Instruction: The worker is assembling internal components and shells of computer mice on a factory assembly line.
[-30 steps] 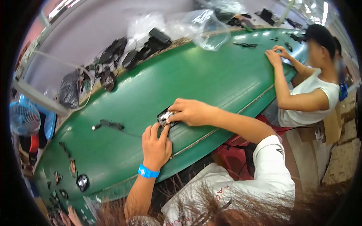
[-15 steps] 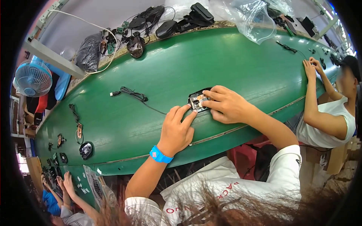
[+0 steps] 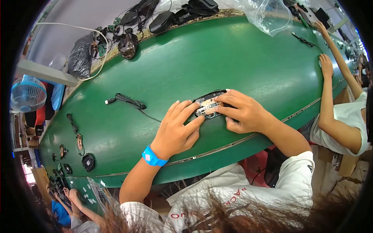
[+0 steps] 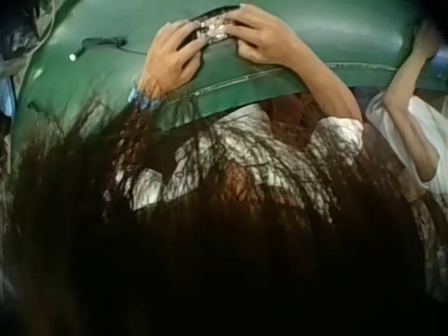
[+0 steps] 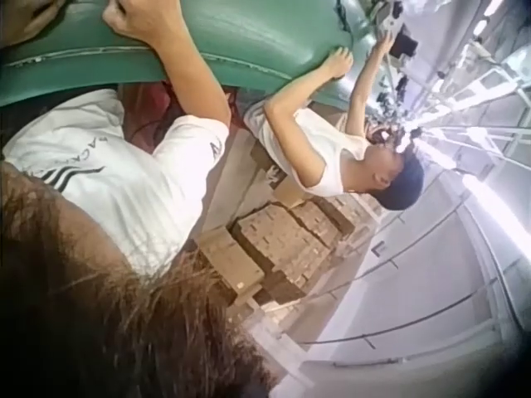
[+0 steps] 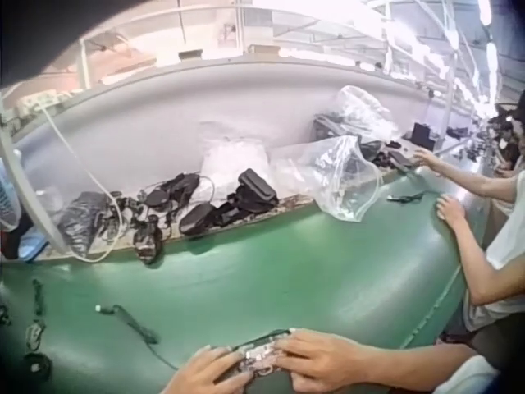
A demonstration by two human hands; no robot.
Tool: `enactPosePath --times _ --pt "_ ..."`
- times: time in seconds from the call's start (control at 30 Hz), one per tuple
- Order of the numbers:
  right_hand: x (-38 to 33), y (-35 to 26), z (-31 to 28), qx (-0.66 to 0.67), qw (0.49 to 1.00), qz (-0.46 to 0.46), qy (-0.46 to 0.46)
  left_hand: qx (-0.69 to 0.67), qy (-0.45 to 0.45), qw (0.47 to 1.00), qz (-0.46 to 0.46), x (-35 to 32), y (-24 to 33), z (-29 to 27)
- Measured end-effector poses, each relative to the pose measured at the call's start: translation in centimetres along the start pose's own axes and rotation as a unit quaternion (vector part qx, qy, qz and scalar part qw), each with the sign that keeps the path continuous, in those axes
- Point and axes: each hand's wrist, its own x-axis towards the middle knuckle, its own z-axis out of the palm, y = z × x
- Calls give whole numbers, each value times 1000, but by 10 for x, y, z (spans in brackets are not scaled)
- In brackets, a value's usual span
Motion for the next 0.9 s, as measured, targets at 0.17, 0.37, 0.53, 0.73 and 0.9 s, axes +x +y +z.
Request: enactPosePath --times 0.17,0.37,0.53,0.73,0.9 --pt "7 0 -16 -40 999 13 -4 10 -21 1000 3 5 -1 -3" --pt "7 -3 -20 -77 996 40 -32 56 -37 998 -15 5 6 -3" --pt "4 -4 -23 -104 992 57 -41 75 -31 997 -6 6 6 3" --pt "5 -5 -26 -104 991 60 -62 81 -36 996 -27 7 14 3" --pt "6 -6 -25 -95 992 70 -54 73 -32 996 -29 8 16 4"
